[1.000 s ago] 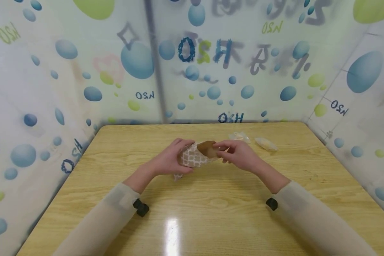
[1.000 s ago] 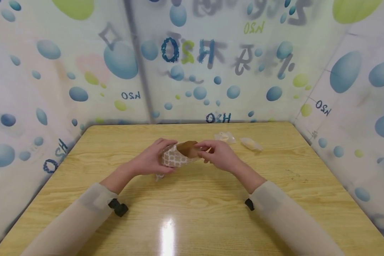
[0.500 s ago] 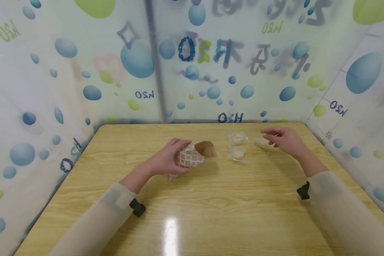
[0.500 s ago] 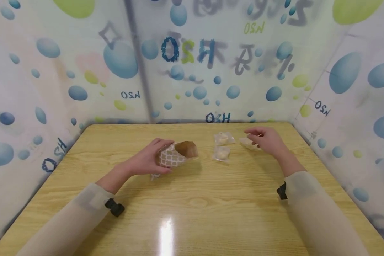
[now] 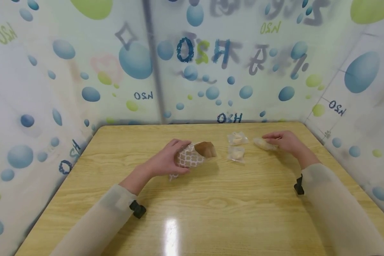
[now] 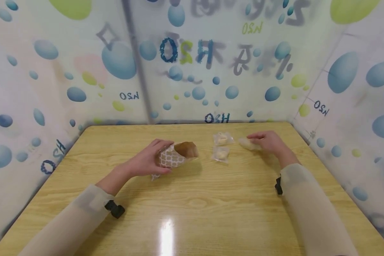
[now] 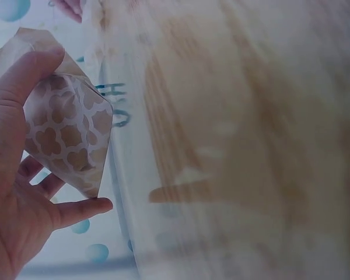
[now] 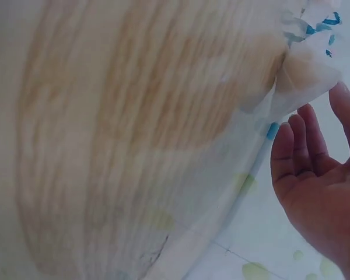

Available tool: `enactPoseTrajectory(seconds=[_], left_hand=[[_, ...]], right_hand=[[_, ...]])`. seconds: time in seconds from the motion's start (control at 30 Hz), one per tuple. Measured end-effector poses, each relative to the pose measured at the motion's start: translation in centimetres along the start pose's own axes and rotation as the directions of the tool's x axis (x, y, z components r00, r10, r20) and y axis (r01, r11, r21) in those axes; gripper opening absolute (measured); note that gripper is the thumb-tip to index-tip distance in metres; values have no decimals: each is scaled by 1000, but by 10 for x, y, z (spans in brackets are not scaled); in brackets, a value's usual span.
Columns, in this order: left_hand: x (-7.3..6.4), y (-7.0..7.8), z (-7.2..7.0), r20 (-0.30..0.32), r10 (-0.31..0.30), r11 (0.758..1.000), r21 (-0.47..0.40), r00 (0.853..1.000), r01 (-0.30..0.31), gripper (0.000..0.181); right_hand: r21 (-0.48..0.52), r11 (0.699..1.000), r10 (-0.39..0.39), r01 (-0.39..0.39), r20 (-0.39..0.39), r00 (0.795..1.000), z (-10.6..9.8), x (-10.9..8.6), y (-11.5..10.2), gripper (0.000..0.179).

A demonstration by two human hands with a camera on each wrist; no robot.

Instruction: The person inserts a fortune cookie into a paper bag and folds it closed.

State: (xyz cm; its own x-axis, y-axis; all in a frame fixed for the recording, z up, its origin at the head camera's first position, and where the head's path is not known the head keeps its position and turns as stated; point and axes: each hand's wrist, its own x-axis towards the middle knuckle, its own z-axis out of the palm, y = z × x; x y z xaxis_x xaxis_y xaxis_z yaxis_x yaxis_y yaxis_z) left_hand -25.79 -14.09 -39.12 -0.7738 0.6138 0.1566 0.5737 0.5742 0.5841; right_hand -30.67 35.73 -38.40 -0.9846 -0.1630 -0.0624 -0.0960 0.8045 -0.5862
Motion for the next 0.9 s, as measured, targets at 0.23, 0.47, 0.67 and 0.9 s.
enactPoseTrajectory(seconds=[0.23,0.47,0.67,0.9], left_hand=[[0,-2,1,-7,3,1000,-4,1000,-3,98],[-1,-2,2,-8,8,1000,8,1000,-8,96],[-2,-1,2,-6,7,1000,2,1000,-7,97],[-2,1,1,-5,-11,1000,10,1000,11,99]], right_hand=[[-17,1000,14,-13,87,996,6,0,-5,43],[-56,997,-41,50,150,988,9,-3,-14,42],[-88,992,-73,90,176,982,8,-10,-17,47],[-9,999,-47,48,126,991,10,-20,-20,54]])
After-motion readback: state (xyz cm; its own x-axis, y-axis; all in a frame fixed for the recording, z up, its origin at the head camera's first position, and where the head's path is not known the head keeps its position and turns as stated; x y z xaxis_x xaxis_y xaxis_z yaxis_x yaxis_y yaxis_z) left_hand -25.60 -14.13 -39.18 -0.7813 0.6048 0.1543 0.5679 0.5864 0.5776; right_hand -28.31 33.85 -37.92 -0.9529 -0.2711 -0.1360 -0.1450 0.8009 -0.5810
